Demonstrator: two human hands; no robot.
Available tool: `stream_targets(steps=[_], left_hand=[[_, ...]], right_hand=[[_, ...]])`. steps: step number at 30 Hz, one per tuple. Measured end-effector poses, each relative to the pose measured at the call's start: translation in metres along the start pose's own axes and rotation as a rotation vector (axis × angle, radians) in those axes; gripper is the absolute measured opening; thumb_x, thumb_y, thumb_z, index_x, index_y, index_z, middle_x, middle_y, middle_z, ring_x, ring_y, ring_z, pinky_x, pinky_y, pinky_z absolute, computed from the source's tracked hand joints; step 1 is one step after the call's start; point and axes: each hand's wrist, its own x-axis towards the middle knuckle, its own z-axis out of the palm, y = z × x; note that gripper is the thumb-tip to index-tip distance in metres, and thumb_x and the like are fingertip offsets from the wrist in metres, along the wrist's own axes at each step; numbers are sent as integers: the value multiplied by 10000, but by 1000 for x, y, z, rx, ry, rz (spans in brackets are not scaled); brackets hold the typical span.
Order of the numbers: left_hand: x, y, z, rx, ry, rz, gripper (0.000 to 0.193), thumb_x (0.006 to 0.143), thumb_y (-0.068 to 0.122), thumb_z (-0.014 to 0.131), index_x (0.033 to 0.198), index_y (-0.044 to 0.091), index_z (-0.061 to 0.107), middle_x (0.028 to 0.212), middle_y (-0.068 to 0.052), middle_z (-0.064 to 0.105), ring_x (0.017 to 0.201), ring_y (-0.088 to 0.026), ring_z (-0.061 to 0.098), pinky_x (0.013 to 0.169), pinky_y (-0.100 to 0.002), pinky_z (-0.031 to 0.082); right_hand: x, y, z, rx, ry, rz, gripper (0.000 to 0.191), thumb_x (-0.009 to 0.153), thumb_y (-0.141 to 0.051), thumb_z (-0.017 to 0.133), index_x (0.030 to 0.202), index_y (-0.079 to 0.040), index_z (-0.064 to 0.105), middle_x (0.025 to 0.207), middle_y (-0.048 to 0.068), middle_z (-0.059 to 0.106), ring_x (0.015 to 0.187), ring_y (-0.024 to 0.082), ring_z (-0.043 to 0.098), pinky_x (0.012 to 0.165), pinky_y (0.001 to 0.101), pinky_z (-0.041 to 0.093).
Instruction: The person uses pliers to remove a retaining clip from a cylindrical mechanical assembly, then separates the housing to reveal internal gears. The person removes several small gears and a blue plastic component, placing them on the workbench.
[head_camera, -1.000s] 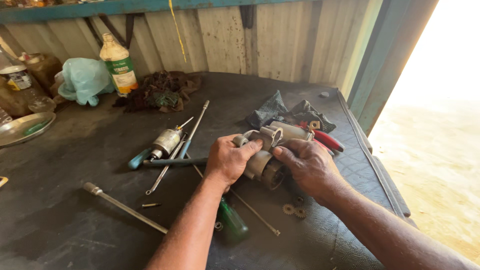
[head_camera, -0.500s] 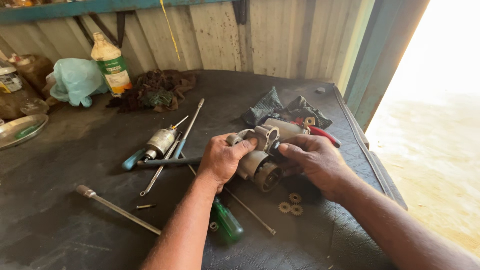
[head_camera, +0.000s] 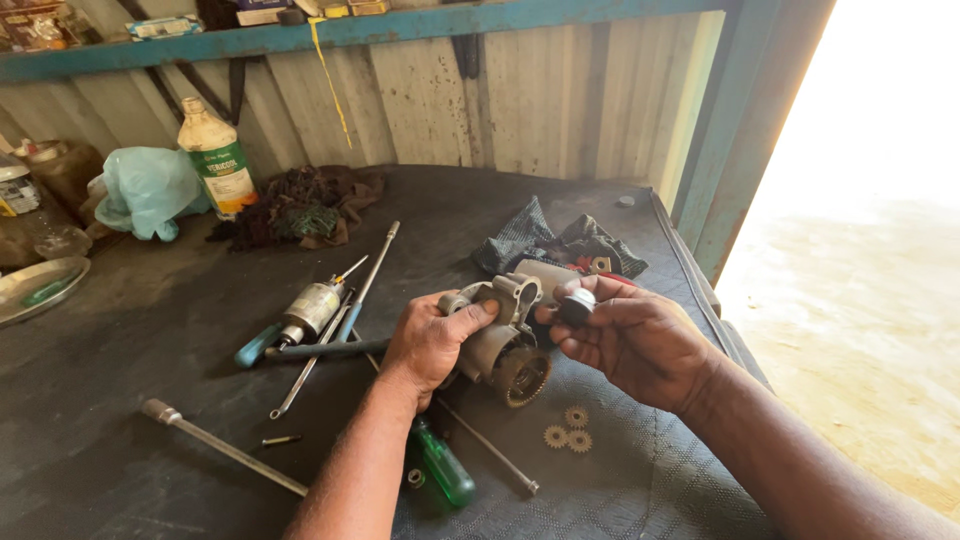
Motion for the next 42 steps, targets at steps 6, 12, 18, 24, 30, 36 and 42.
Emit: stream_targets(steps=[6, 12, 18, 24, 30, 36, 42], left_hand=[[0, 1, 0, 48, 27, -12, 256, 839, 272, 748, 903, 26, 775, 799, -36, 734, 687, -126, 659, 603, -296, 553], [4, -5, -2, 44, 11, 25, 248, 839, 270, 750, 919, 38, 782, 819, -30, 745, 699, -121, 666, 616, -279, 552], [8, -10, -3, 33, -10, 47, 261, 841, 271, 750, 937, 31, 780, 831, -32, 742, 680, -123, 658, 591, -293, 531], [9, -11, -6, 13, -49, 29, 286, 846, 287, 742, 947, 22, 777, 830, -36, 748, 686, -129, 669, 616, -294, 541], [6, -8, -5, 107, 2, 65, 290, 841, 285, 733, 930, 16, 792, 836, -22, 751, 707, -112, 658, 631, -291, 527], [0, -5, -5, -39, -45, -6, 260, 832, 269, 749, 944, 38, 789, 834, -36, 757, 695, -125, 674, 631, -286, 542], [4, -4, -8, -28, -80, -16, 235, 819, 250, 755, 927, 43, 781, 820, -36, 749, 669, -130, 665, 587, -299, 530]], right_hand=[[1, 3, -4, -14, 38, 24, 151, 911, 8, 542, 1017, 8, 650, 1120, 225, 722, 884, 248, 720, 842, 341, 591], [1, 3, 0, -179, 111, 44, 135, 886, 56, 592, 981, 0, 669, 1104, 183, 746, 840, 227, 715, 789, 340, 585], [-5, -8, 3, -387, 140, 58, 128, 862, 5, 606, 951, -18, 696, 1050, 160, 776, 844, 233, 723, 774, 365, 589], [-44, -30, 10, -1216, 91, 56, 317, 800, -30, 643, 1083, -52, 785, 1021, 109, 791, 885, 200, 739, 805, 356, 609], [-113, -8, 26, -1461, -156, -11, 439, 795, -125, 792, 1229, -181, 770, 1192, -8, 710, 1051, 129, 679, 794, 312, 569], [-99, 1, 6, -1260, 125, -157, 233, 846, -129, 742, 1071, -99, 791, 983, -2, 790, 883, 126, 683, 734, 287, 547], [-47, -49, -46, -856, 772, -218, 249, 871, -92, 713, 1105, -16, 752, 903, 100, 746, 665, 158, 572, 566, 307, 463]])
